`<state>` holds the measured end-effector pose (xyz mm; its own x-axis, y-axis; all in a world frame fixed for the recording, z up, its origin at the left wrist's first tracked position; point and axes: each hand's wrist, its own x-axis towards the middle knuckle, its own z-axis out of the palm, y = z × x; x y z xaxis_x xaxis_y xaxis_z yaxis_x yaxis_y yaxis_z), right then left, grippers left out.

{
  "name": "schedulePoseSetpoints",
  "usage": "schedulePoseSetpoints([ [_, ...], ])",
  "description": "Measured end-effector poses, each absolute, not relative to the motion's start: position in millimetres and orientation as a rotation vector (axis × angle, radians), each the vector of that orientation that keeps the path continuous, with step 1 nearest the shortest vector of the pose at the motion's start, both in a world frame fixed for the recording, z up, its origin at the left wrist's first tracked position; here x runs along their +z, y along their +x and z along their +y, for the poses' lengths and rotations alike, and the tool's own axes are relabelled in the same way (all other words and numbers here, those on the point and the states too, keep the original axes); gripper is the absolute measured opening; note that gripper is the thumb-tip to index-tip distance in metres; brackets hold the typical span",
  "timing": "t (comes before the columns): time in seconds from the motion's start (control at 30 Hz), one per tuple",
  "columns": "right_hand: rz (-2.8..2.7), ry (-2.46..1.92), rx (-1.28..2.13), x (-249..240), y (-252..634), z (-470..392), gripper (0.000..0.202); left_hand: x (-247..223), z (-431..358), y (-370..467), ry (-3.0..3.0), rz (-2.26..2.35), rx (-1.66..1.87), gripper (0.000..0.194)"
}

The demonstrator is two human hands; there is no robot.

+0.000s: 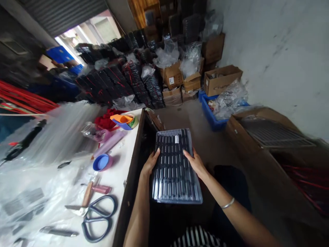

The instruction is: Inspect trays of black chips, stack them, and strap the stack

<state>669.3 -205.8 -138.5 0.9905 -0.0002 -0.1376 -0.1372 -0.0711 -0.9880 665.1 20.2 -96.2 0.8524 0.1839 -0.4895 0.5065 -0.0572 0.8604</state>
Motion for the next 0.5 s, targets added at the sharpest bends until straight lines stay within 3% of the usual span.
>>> schedulePoseSetpoints([
  [0.3, 0.010, -1.883, 0.168, -130, 671, -208, 0.050, -104, 21, 660, 1.545, 0.508, -0.284, 0.052],
  [0.5, 0.014, -2.282, 0.016, -109, 670, -205, 0.078, -108, 29, 655, 1.574, 0.424, -0.226, 0.049],
])
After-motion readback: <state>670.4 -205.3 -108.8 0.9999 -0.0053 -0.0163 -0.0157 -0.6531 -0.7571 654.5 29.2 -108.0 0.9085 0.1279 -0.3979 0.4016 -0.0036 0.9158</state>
